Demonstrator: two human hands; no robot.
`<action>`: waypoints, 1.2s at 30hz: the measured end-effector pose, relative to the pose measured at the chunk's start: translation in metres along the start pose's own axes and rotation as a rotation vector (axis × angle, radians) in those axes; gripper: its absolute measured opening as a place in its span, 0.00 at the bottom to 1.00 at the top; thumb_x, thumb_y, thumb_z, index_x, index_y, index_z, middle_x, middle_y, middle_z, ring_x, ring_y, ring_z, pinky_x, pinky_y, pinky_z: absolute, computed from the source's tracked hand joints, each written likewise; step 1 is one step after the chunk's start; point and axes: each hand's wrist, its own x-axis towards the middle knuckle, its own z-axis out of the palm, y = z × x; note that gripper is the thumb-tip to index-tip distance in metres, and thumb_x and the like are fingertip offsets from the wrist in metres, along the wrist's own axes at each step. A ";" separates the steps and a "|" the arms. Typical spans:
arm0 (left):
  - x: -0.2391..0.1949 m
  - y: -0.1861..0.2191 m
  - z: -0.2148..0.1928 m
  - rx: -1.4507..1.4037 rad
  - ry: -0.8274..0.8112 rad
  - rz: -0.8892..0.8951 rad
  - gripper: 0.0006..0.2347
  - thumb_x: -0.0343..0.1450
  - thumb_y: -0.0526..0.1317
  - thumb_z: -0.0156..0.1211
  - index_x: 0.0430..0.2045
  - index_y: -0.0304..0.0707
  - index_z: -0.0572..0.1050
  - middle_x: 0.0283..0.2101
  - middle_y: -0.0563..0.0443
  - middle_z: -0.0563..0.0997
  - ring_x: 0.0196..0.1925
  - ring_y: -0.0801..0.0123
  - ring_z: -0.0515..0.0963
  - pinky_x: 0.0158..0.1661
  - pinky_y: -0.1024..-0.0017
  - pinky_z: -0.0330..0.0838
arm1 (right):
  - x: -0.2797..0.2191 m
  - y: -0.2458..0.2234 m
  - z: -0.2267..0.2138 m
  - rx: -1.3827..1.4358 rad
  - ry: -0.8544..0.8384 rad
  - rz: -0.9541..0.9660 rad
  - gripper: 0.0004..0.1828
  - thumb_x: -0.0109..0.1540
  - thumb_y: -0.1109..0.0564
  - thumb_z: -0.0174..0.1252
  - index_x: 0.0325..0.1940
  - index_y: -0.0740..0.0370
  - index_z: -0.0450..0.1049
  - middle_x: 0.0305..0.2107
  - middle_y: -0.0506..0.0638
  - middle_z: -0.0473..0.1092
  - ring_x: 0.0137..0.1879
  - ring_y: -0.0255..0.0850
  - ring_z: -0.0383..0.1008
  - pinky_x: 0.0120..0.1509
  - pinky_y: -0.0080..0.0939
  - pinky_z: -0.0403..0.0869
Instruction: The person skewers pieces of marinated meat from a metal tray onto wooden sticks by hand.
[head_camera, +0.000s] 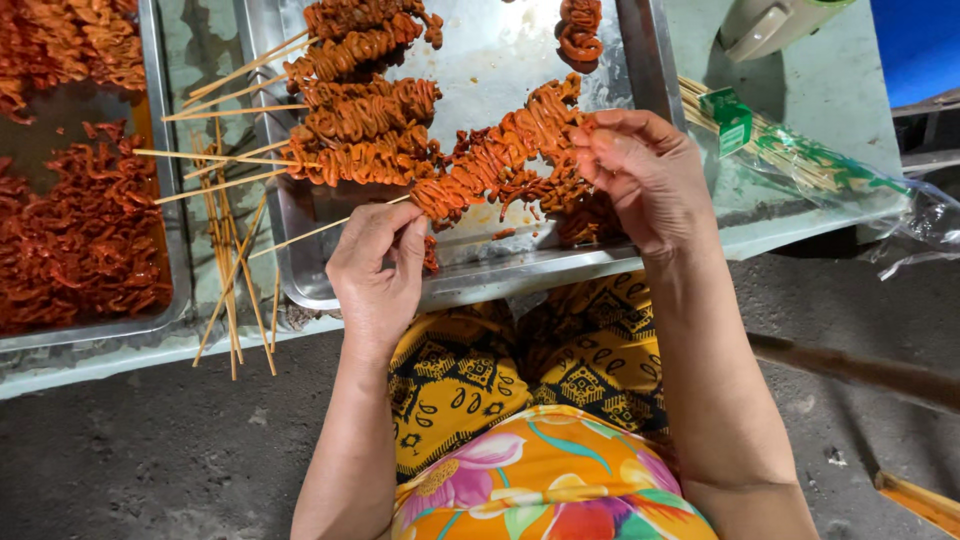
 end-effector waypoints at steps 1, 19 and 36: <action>0.000 0.000 0.001 0.002 0.002 0.007 0.04 0.73 0.28 0.68 0.39 0.31 0.80 0.38 0.51 0.79 0.33 0.77 0.75 0.33 0.80 0.69 | 0.001 -0.001 -0.001 -0.014 0.029 -0.008 0.10 0.63 0.66 0.68 0.48 0.68 0.78 0.40 0.60 0.79 0.42 0.42 0.81 0.49 0.40 0.81; 0.002 0.011 0.003 0.061 -0.065 0.033 0.05 0.73 0.28 0.67 0.39 0.33 0.80 0.37 0.50 0.80 0.32 0.75 0.78 0.33 0.78 0.71 | 0.005 0.001 -0.001 0.075 0.080 0.100 0.12 0.61 0.60 0.70 0.47 0.62 0.79 0.41 0.52 0.80 0.47 0.40 0.81 0.58 0.49 0.81; -0.004 0.001 0.006 0.043 -0.040 0.067 0.06 0.73 0.28 0.69 0.41 0.34 0.82 0.40 0.50 0.82 0.38 0.74 0.82 0.38 0.78 0.76 | 0.006 0.010 0.003 -0.065 0.141 -0.038 0.10 0.63 0.61 0.68 0.48 0.67 0.80 0.40 0.52 0.80 0.44 0.38 0.80 0.52 0.41 0.82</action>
